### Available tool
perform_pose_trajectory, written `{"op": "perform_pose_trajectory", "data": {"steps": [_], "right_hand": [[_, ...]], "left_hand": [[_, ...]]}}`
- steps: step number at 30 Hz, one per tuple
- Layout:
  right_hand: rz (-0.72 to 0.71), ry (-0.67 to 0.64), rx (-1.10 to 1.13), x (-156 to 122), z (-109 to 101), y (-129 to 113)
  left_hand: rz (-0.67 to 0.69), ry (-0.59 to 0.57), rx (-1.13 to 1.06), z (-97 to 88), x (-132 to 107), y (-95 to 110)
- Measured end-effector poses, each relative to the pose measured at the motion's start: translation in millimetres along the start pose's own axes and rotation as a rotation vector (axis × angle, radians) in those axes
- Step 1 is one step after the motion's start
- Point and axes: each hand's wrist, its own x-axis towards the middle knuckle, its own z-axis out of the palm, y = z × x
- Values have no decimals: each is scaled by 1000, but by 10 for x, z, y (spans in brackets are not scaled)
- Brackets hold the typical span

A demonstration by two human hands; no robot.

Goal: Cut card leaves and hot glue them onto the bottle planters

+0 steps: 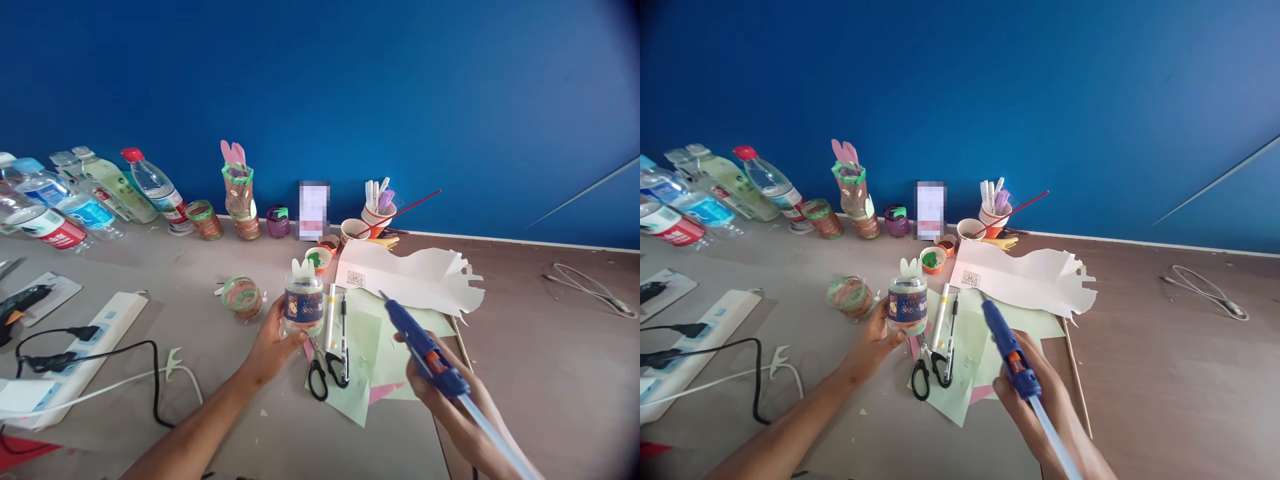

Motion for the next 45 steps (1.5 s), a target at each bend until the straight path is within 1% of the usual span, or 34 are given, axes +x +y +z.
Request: {"op": "perform_pose_trajectory", "data": {"steps": [3,4,5,6,7,9,11,15,20,22,24,26,27,29,31,32,34,35,37,39,42,45], "right_hand": [[-193,79,-396,-178,-163,247],[-223,164,-512,-246,-194,357],[-240,222,-601,-314,-215,471],[-247,258,-661,-379,-231,583],[-242,266,-703,-439,-245,686],[-225,238,-738,-535,-277,848],[-203,205,-751,-597,-322,947],[-128,162,-842,-647,-407,1028],[-68,123,-940,-708,-451,1181],[-37,94,-948,-746,-522,1256],[-11,93,-935,-764,-634,1270],[16,129,-880,-724,-733,1165],[22,155,-827,-671,-752,1058],[29,113,-662,-486,-691,759],[-76,85,-557,-204,-484,408],[-122,34,-532,-41,-338,242],[-199,-155,-488,280,-12,-28],[-243,-225,-476,418,148,-124],[-267,-333,-508,616,420,-239],[-224,-432,-613,706,599,-276],[-174,-523,-769,713,717,-263],[-170,-531,-858,687,761,-243]], "left_hand": [[37,-10,-27,-1,-5,-18],[45,-18,-21,-2,-8,-27],[49,-29,-11,-3,-11,-37],[47,-42,1,-4,-14,-48],[44,-54,15,-6,-16,-60],[46,-73,28,-9,-16,-86],[60,-74,20,-11,-13,-107],[60,-62,9,-1,-9,-91],[18,-40,-3,30,-23,13],[11,-26,2,38,-27,41],[4,-23,13,40,-29,43],[4,-33,11,37,-31,21],[6,-41,7,35,-32,5],[7,-50,6,32,-33,-26],[2,-49,15,32,-32,-41],[-1,-46,21,33,-31,-39],[4,-31,25,37,-29,-20],[9,-19,24,39,-28,-6],[17,7,19,42,-27,22],[21,25,6,44,-30,42],[19,36,-2,53,-44,47],[11,40,-11,73,-66,28]]}}
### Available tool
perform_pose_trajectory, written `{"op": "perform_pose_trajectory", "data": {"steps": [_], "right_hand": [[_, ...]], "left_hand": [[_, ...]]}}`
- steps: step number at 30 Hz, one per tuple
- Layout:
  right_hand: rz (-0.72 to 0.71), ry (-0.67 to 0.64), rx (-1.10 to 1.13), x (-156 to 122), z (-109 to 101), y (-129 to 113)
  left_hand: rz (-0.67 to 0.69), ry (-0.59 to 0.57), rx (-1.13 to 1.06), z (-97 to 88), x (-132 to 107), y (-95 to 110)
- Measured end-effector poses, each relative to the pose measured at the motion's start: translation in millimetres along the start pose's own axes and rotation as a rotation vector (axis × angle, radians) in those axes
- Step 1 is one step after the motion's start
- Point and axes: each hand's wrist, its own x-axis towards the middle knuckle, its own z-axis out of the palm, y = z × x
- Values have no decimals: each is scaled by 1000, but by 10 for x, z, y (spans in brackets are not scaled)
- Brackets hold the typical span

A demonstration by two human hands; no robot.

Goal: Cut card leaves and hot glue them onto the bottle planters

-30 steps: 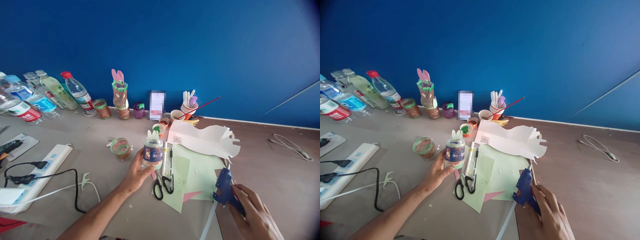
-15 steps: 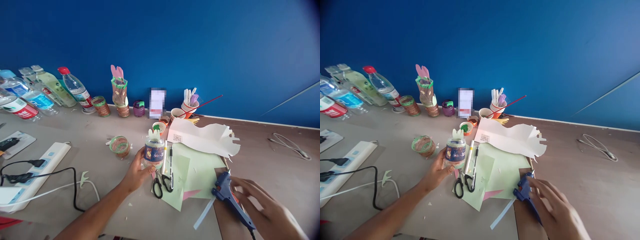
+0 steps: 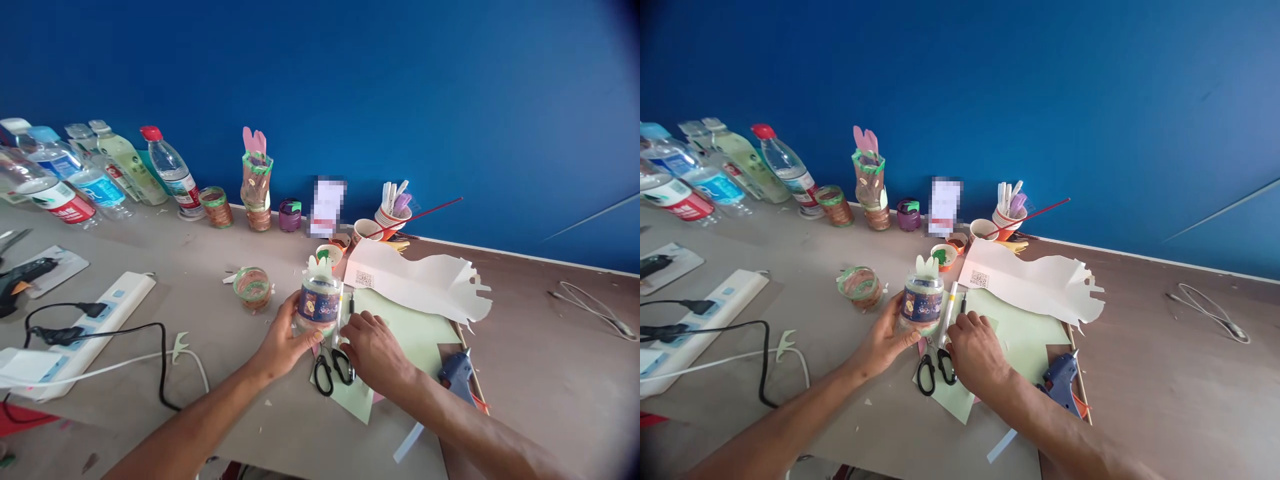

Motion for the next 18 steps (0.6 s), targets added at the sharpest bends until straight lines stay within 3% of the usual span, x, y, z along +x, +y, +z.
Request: {"op": "perform_pose_trajectory", "data": {"steps": [14,18], "right_hand": [[-16,7,2,67,33,-52],[-12,21,28,76,-40,-13]], "left_hand": [[-21,-44,22,23,-25,-24],[-17,-39,24,10,-20,-23]]}}
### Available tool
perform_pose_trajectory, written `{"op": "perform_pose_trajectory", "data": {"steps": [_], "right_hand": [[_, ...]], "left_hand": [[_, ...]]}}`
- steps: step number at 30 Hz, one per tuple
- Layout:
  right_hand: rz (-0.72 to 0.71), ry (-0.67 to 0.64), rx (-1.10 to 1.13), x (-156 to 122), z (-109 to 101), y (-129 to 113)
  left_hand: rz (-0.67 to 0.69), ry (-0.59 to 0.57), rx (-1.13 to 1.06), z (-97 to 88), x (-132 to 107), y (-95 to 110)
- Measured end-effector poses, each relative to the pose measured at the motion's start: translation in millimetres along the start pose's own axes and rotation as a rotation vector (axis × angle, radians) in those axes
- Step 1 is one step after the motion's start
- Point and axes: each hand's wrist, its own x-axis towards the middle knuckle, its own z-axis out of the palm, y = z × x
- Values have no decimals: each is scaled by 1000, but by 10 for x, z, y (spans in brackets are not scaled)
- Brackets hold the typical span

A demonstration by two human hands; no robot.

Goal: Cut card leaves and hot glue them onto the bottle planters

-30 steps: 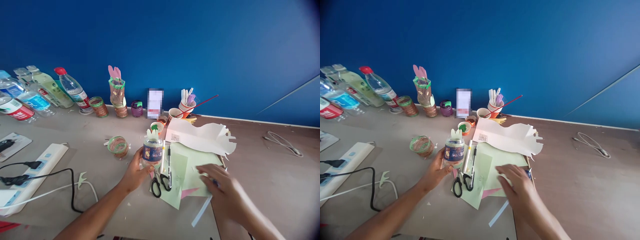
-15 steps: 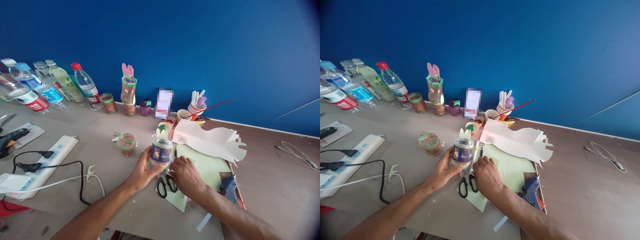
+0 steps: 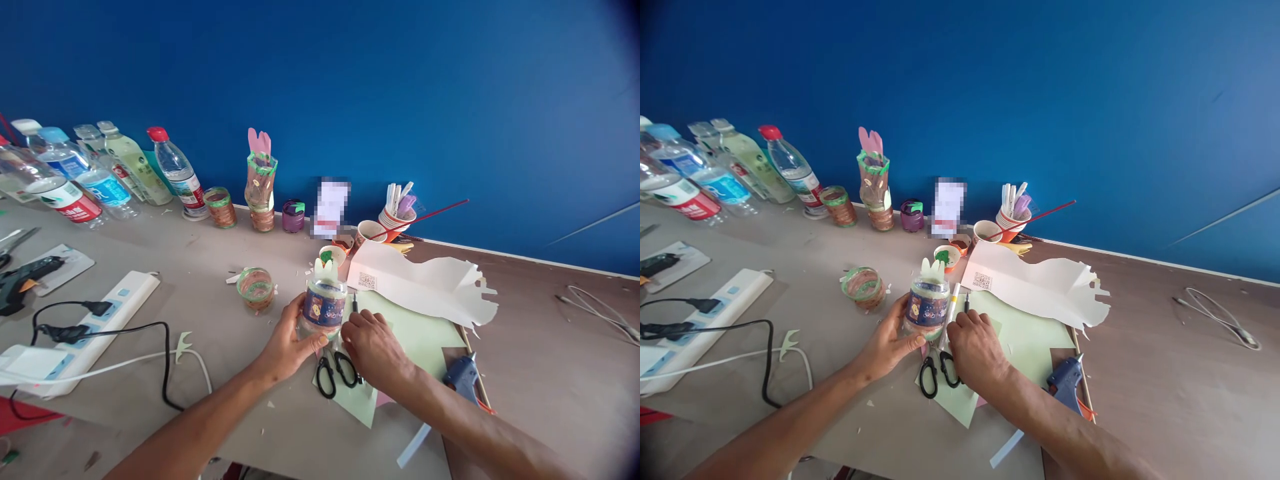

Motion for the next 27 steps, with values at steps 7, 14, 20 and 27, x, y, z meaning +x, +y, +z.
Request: {"op": "perform_pose_trajectory", "data": {"steps": [7,14,20,27], "right_hand": [[174,105,811,-51,-389,251],[128,132,1117,38,-386,147],[173,152,1078,65,-411,65],[191,161,1068,86,-398,65]], "left_hand": [[-6,-43,17,-27,20,28],[-2,-45,-10,-34,30,7],[-8,-62,-18,-34,25,10],[-2,-65,-28,-26,26,32]]}}
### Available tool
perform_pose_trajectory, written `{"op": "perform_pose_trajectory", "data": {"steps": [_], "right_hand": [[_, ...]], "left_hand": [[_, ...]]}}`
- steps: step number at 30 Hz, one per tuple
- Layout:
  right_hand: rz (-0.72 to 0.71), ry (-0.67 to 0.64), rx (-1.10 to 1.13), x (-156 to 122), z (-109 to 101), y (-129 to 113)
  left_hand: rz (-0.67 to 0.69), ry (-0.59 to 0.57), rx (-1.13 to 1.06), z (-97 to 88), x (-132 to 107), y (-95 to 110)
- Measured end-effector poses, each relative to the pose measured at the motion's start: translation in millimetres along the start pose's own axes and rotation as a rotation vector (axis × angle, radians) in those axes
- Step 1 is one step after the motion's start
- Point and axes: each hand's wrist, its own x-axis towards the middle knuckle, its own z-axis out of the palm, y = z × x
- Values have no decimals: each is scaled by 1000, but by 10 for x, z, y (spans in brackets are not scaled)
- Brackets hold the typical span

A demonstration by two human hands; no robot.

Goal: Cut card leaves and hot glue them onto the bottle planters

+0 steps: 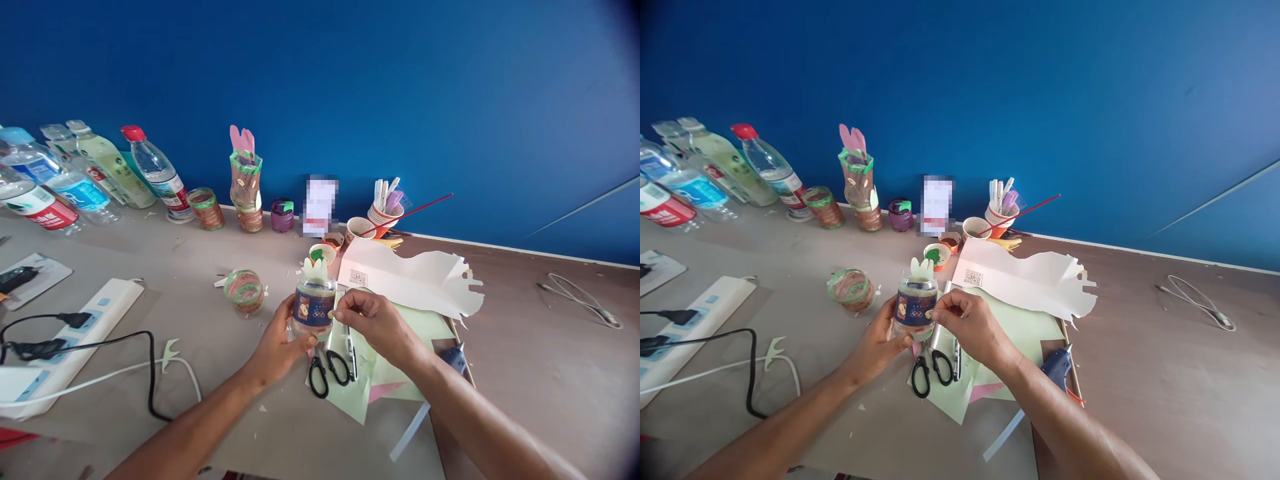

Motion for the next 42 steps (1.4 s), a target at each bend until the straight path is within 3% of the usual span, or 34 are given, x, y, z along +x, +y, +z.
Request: {"op": "perform_pose_trajectory", "data": {"steps": [19,25,29,33,35,38,42], "right_hand": [[38,127,-110,55,116,68],[-13,136,50,38,-16,53],[-185,251,-29,1,-125,-23],[-591,223,-392,-33,-36,-146],[-720,172,-609,-27,44,-204],[-778,110,-857,18,136,-257],[-811,73,-1011,89,181,-269]], "left_hand": [[-20,-21,-65,8,-10,6],[19,7,2,-2,3,1],[-23,22,30,4,-1,-9],[-40,39,58,17,-6,-19],[-35,38,69,21,-3,-9],[-43,28,92,22,7,20],[-60,15,103,22,14,50]]}}
